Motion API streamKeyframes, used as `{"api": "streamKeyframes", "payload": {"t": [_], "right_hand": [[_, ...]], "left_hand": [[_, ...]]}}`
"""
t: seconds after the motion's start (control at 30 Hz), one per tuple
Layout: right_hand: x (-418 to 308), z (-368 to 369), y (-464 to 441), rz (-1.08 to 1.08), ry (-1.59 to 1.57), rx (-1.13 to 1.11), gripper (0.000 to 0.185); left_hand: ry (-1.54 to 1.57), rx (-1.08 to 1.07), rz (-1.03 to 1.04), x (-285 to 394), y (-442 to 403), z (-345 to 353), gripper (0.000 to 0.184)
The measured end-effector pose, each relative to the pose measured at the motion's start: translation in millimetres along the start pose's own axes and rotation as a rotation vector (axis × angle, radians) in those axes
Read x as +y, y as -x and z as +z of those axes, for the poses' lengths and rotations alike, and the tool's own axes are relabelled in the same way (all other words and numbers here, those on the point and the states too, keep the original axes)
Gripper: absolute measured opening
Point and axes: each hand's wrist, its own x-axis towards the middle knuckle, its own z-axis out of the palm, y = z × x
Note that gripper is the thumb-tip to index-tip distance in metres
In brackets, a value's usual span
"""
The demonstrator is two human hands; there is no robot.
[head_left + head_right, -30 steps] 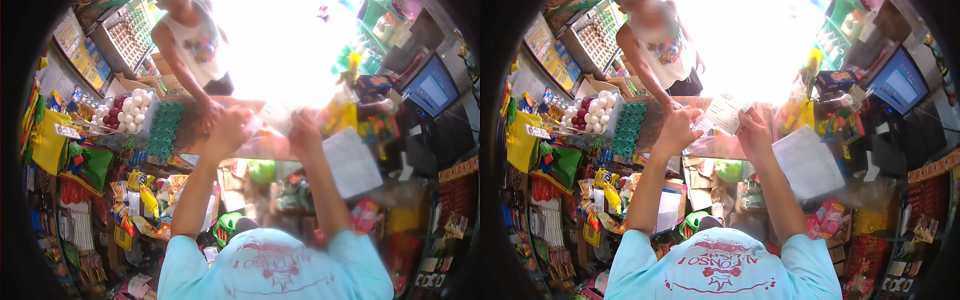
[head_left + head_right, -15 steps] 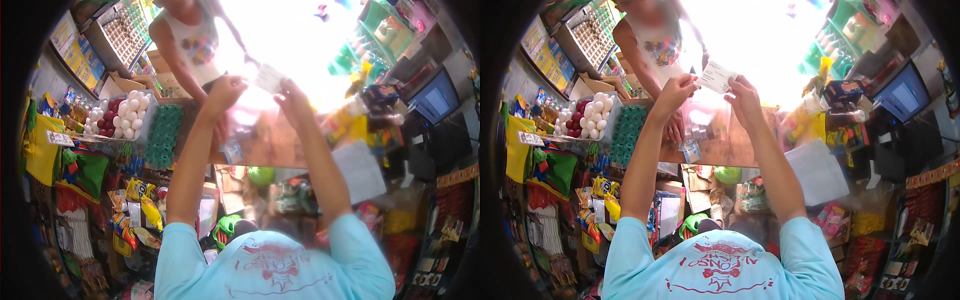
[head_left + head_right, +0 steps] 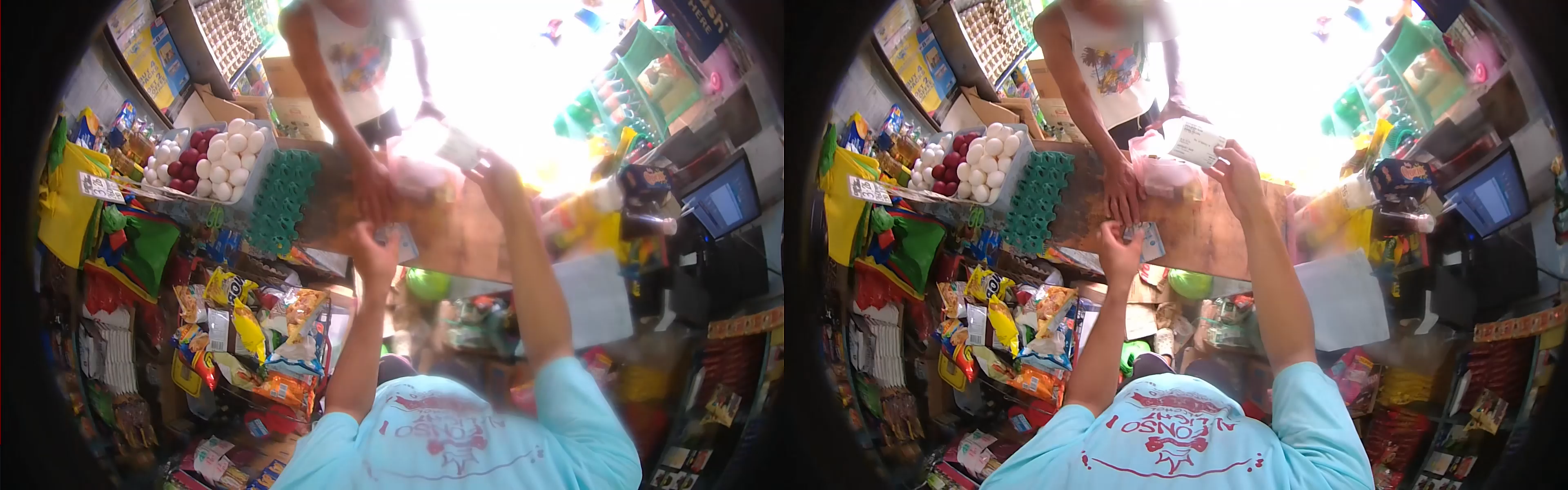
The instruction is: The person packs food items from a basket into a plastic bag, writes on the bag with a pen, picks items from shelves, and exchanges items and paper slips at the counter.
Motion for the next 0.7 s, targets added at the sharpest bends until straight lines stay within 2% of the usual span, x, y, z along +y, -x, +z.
{"api": "streamKeyframes", "payload": {"t": [0.03,0.13,0.23,0.33,0.4,0.47,0.5,0.67,0.7], "right_hand": [[-1,-1,2,0.005,0.027,-0.017,0.006],[-9,13,26,0.016,0.059,0.019,0.005],[1,-8,42,-0.027,0.096,-0.028,0.005],[4,-15,59,0.007,0.241,0.126,0.008],[5,-19,76,0.012,0.274,0.129,0.01],[0,-11,96,0.003,0.275,0.136,0.01],[-3,-6,108,0.0,0.257,0.069,0.01],[11,-7,170,0.072,0.127,-0.139,0.009],[11,-6,186,0.073,0.258,-0.143,0.01]], "left_hand": [[0.001,-0.06,-0.136,0,18,-2,0.05],[0.145,0.012,-0.253,-21,54,17,0.05],[0.05,0.061,-0.248,-52,60,43,0.047],[0.548,0.009,-0.511,-79,53,60,0.037],[0.813,0.024,-0.616,-69,51,54,0.033],[1.11,-0.158,-0.81,-44,52,27,0.035],[1.254,-0.258,-0.903,-30,56,12,0.036],[1.368,-0.546,-0.621,44,100,-43,0.051],[1.414,-0.562,-0.573,64,112,-59,0.053]]}}
